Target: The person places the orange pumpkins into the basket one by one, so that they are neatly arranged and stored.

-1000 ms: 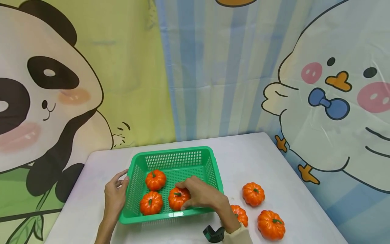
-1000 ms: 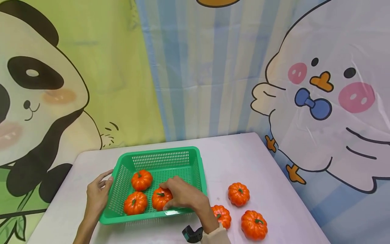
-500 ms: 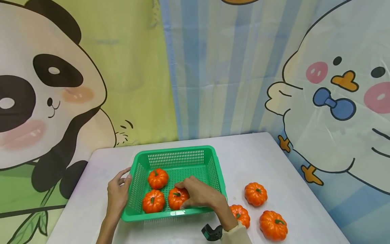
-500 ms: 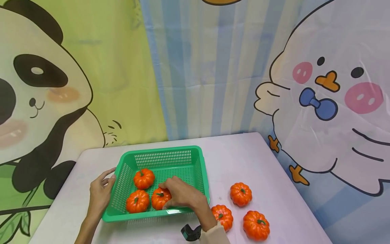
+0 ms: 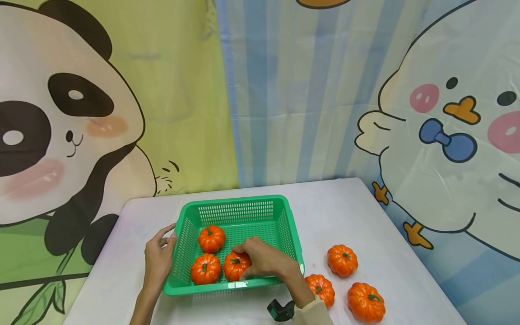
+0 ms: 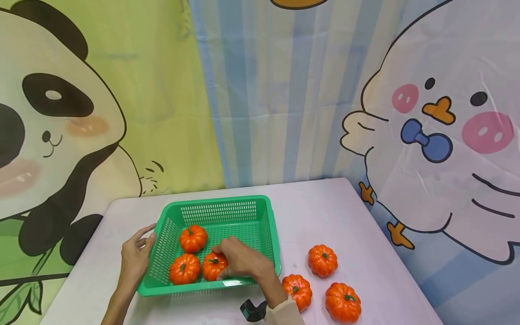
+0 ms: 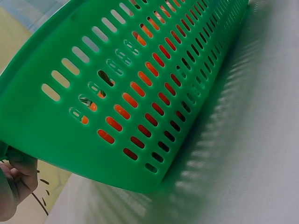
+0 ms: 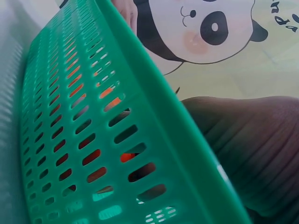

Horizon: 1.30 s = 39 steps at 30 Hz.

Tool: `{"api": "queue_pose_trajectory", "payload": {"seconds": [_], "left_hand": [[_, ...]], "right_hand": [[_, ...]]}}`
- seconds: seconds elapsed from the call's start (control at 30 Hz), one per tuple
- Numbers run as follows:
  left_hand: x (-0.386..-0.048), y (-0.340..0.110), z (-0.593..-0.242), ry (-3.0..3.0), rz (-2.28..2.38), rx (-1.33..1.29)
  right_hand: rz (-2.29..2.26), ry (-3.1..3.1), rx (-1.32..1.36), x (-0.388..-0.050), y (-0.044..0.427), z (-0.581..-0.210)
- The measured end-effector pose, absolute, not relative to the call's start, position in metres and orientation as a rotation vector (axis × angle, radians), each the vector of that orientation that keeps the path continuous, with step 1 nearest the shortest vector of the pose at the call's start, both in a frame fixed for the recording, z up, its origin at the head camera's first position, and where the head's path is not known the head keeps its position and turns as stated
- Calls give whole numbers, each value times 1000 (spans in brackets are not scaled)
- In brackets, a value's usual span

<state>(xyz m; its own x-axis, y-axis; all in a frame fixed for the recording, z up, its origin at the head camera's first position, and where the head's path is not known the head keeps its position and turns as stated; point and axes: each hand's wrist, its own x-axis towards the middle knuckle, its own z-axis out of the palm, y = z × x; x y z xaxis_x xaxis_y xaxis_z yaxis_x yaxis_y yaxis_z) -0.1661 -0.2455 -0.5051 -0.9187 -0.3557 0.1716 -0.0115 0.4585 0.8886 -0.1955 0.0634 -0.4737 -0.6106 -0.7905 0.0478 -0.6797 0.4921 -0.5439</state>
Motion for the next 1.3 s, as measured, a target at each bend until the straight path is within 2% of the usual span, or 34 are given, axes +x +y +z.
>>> {"api": "queue_pose_trajectory", "payload": {"seconds": [1.3], "left_hand": [[-166, -245, -505, -2384, -1435, 308]], "right_hand": [[-760, 2518, -1240, -196, 63, -479]]}}
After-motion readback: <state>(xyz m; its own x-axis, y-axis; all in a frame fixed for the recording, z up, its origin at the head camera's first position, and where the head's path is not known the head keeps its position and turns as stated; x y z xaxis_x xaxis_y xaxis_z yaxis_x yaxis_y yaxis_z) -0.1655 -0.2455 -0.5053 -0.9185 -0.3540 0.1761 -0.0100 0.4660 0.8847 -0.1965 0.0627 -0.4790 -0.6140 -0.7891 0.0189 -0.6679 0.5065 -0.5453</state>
